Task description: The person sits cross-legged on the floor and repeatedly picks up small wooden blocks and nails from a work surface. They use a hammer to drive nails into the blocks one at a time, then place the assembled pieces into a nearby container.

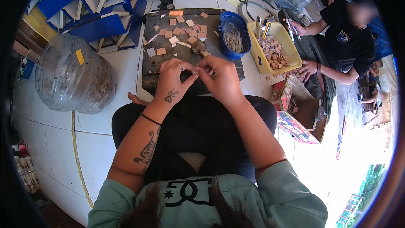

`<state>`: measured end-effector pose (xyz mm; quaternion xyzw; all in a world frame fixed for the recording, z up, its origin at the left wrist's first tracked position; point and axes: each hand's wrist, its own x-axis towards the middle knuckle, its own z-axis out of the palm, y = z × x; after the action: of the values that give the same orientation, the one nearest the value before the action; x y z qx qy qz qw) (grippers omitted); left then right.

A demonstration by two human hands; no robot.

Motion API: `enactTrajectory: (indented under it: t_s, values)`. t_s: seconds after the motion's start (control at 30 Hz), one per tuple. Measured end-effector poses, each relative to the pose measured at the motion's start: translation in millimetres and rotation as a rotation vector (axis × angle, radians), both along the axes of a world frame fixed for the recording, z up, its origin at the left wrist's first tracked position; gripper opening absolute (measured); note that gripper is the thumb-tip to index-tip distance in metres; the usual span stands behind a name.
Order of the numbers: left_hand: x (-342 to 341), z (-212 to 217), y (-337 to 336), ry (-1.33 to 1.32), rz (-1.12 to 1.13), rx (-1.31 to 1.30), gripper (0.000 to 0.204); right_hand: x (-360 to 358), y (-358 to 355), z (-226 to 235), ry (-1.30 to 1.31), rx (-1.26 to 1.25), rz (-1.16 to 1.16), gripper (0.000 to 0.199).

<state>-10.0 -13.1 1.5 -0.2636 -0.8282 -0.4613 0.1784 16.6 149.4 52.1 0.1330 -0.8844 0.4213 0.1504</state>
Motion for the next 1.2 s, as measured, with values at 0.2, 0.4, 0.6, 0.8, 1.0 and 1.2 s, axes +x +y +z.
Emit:
enactTrajectory:
  t_s: [0.2, 0.4, 0.6, 0.8, 1.0, 1.2]
  values:
    - [3.8, -2.8, 4.2, 0.067, 0.037, -0.058, 0.013, 0.6, -4.0, -10.0, 0.015, 0.135, 0.102, 0.006]
    - [4.1, -0.3, 1.2, -0.006, -0.001, -0.041, 0.012, -0.8, 18.8, -4.4, -0.056, -0.314, -0.115, 0.007]
    - [3.1, -0.4, 3.5, 0.061, 0.021, -0.01, 0.011, 0.4, 15.7, -5.2, -0.171, -0.367, -0.089, 0.008]
    - [4.0, 0.3, 3.4, -0.022, 0.001, -0.014, 0.01, 4.1, 6.5, -6.7, -0.064, -0.148, -0.087, 0.009]
    - [4.2, 2.9, 2.8, -0.012, 0.007, -0.023, 0.01, 1.5, 4.4, -7.7, -0.016, -0.084, -0.069, 0.009]
    - [2.5, -1.0, 3.1, -0.002, 0.001, -0.027, 0.011, 3.4, 2.2, -1.5, 0.053, 0.015, -0.017, 0.007]
